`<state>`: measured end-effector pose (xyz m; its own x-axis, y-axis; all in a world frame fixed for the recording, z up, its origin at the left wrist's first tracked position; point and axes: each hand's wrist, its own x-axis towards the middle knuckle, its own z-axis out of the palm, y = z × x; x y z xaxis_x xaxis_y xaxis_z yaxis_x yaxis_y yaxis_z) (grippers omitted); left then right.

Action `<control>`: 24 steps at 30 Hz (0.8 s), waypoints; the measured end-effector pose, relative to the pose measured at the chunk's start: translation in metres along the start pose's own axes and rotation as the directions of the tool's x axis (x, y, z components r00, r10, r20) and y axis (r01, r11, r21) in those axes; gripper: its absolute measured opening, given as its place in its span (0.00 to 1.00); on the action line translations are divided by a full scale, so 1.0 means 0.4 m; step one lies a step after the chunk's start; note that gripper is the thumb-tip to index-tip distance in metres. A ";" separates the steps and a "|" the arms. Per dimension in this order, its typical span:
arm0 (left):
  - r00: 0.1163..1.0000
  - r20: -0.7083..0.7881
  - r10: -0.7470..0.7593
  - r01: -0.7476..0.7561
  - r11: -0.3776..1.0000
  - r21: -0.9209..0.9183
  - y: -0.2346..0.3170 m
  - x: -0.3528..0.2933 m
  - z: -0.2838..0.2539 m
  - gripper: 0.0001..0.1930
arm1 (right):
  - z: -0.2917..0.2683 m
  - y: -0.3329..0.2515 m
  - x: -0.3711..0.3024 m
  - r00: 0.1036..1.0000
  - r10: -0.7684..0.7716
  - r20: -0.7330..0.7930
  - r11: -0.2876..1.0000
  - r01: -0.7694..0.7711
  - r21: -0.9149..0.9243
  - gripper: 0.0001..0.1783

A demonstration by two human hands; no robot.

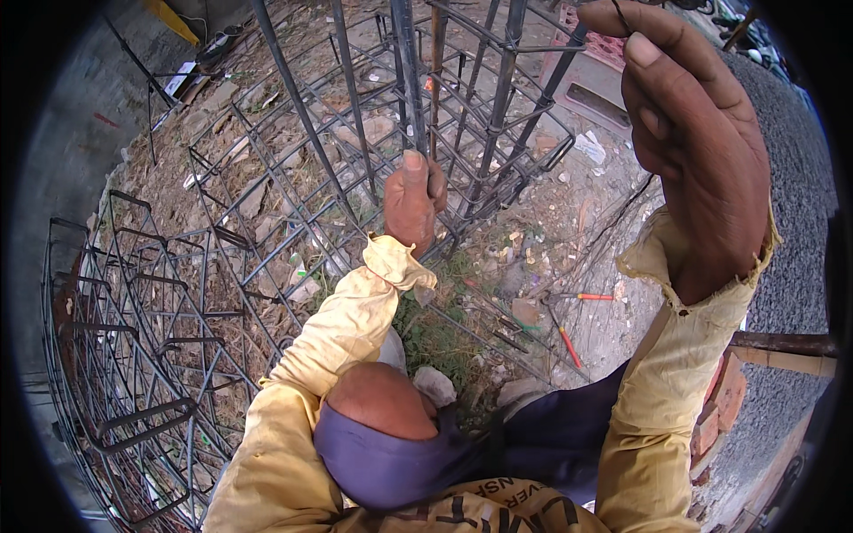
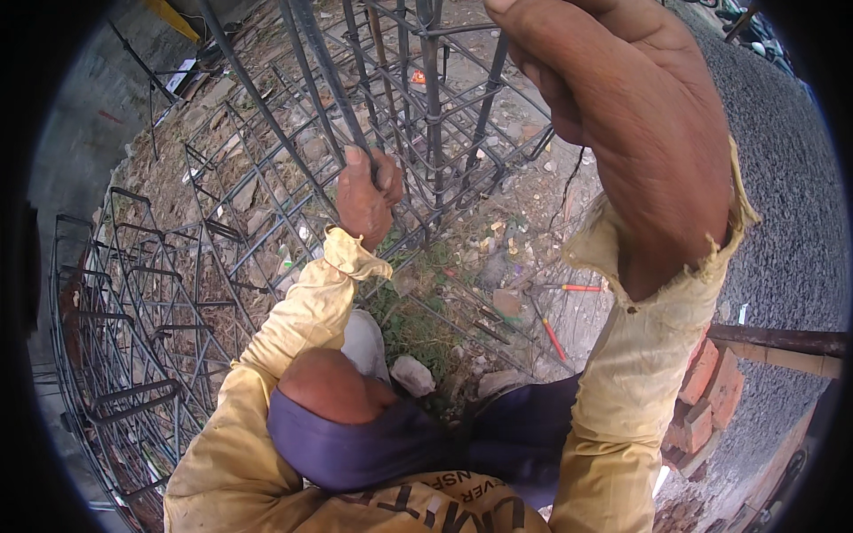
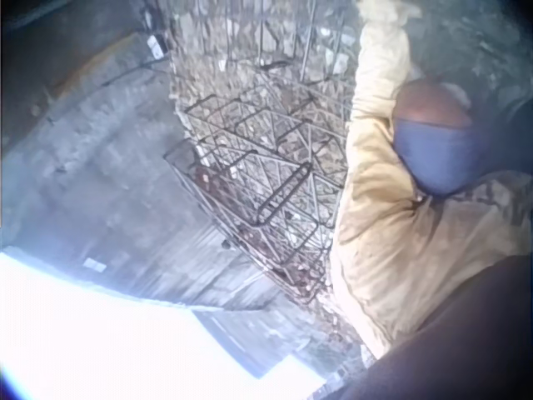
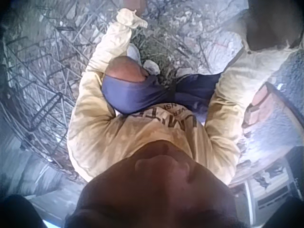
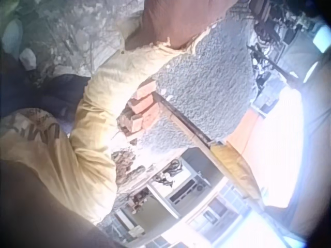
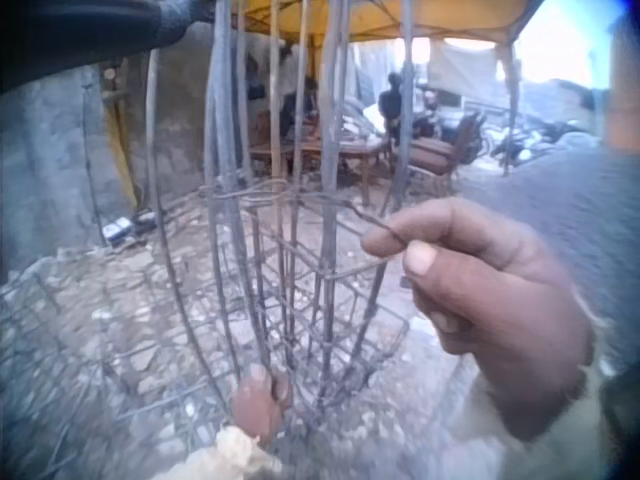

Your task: The person is assembling a metal frame structure using pliers and wire. They are seen bending and twisting wire to secure the metal bars together, working on a construction site with gravel and bricks visible.

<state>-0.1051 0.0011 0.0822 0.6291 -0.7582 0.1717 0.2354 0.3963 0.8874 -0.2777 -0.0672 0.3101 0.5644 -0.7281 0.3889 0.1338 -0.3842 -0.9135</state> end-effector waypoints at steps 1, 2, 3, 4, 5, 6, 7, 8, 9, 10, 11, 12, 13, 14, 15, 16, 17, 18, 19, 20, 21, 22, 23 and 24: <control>1.000 0.016 0.001 -0.001 1.000 0.011 -0.002 0.005 -0.003 0.33 | 0.005 -0.017 -0.003 0.998 0.042 -0.045 0.998 -0.044 -0.042 0.12; 0.999 0.032 0.002 -0.002 1.000 0.021 -0.006 0.010 -0.013 0.33 | 0.005 -0.029 -0.003 0.995 0.074 -0.062 0.996 -0.077 -0.047 0.12; 0.999 0.051 0.000 -0.002 1.000 0.027 -0.005 0.015 -0.014 0.33 | 0.004 -0.042 -0.002 0.991 0.106 -0.081 0.992 -0.110 -0.054 0.12; 0.999 0.045 -0.005 0.004 1.000 0.020 -0.005 0.016 -0.015 0.33 | 0.001 -0.051 0.001 0.989 0.129 -0.070 0.991 -0.131 -0.026 0.12; 0.999 0.038 -0.010 0.009 1.000 0.013 -0.004 0.016 -0.016 0.33 | -0.004 -0.052 0.002 0.990 0.134 -0.050 0.991 -0.135 -0.010 0.12; 0.999 0.029 -0.013 0.013 1.000 0.008 -0.001 0.017 -0.018 0.32 | -0.008 -0.052 0.003 0.990 0.140 -0.029 0.990 -0.139 0.008 0.12; 1.000 0.028 -0.009 0.010 1.000 -0.012 0.003 0.018 -0.023 0.32 | -0.016 -0.047 0.002 0.992 0.127 0.000 0.992 -0.127 0.015 0.12; 1.000 0.026 -0.005 0.006 0.999 -0.032 0.006 0.019 -0.028 0.32 | -0.021 -0.038 0.003 0.994 0.104 0.023 0.994 -0.105 0.019 0.12; 1.000 0.026 -0.004 0.006 0.998 -0.058 0.006 0.020 -0.028 0.32 | -0.029 -0.032 0.002 0.996 0.082 0.043 0.996 -0.083 0.019 0.12; 1.000 0.003 -0.010 0.010 0.998 -0.067 0.007 0.022 -0.026 0.33 | -0.035 -0.021 0.005 0.997 0.051 0.058 0.998 -0.052 0.017 0.12; 1.000 -0.017 -0.017 0.016 0.997 -0.080 0.003 0.024 -0.026 0.33 | -0.039 -0.024 0.003 0.996 0.058 0.062 0.998 -0.059 0.012 0.12; 0.999 -0.042 -0.020 0.016 0.997 -0.080 0.005 0.025 -0.038 0.33 | -0.036 -0.025 0.004 0.996 0.063 0.070 0.998 -0.065 0.020 0.12; 0.997 -0.067 -0.022 0.016 0.997 -0.081 0.006 0.027 -0.049 0.33 | -0.028 -0.041 0.003 0.992 0.107 0.068 0.994 -0.109 0.025 0.12; 0.998 -0.052 -0.023 0.019 0.997 -0.077 0.008 0.024 -0.060 0.33 | -0.022 -0.046 0.003 0.989 0.129 0.065 0.991 -0.131 0.024 0.12; 0.998 -0.061 -0.024 0.020 0.997 -0.072 0.011 0.021 -0.051 0.33 | -0.021 -0.052 0.004 0.987 0.153 0.056 0.988 -0.155 0.018 0.12; 0.997 -0.069 -0.025 0.020 0.998 -0.067 0.013 0.014 -0.038 0.34 | -0.022 -0.052 0.004 0.987 0.157 0.046 0.988 -0.157 0.005 0.11; 0.997 -0.078 -0.026 0.021 0.998 -0.063 0.016 0.009 -0.029 0.34 | -0.028 -0.048 0.003 0.989 0.140 0.055 0.990 -0.140 0.004 0.11; 0.996 -0.090 -0.014 0.010 0.999 -0.051 0.013 0.004 -0.032 0.34 | -0.032 -0.043 0.004 0.990 0.122 0.068 0.992 -0.123 0.006 0.11; 0.995 -0.101 -0.003 -0.001 0.999 -0.039 0.007 0.000 -0.036 0.34 | -0.042 -0.029 0.004 0.992 0.084 0.098 0.996 -0.086 0.020 0.11; 0.994 -0.113 0.008 -0.011 1.000 -0.027 0.003 -0.004 -0.039 0.34 | -0.047 -0.029 0.003 0.991 0.074 0.111 0.996 -0.078 0.032 0.11; 0.993 -0.120 0.004 -0.007 1.000 -0.027 0.007 -0.010 -0.036 0.34 | -0.053 -0.028 0.003 0.990 0.067 0.122 0.996 -0.072 0.043 0.11; 0.992 -0.126 -0.001 -0.003 1.000 -0.027 0.011 -0.015 -0.035 0.34 | -0.055 -0.041 0.002 0.989 0.089 0.116 0.994 -0.095 0.050 0.11; 0.991 -0.134 -0.005 0.002 1.000 -0.028 0.016 -0.018 -0.032 0.33 | -0.058 -0.042 0.000 0.989 0.094 0.110 0.994 -0.100 0.050 0.11; 0.991 -0.135 -0.003 0.002 1.000 -0.008 0.022 -0.018 -0.032 0.33 | -0.059 -0.044 -0.001 0.990 0.098 0.106 0.993 -0.104 0.052 0.11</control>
<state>-0.0981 0.0169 0.0834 0.7225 -0.6826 0.1102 0.2424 0.3993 0.8842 -0.2994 -0.0734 0.3288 0.6578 -0.6983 0.2823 0.1163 -0.2762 -0.9541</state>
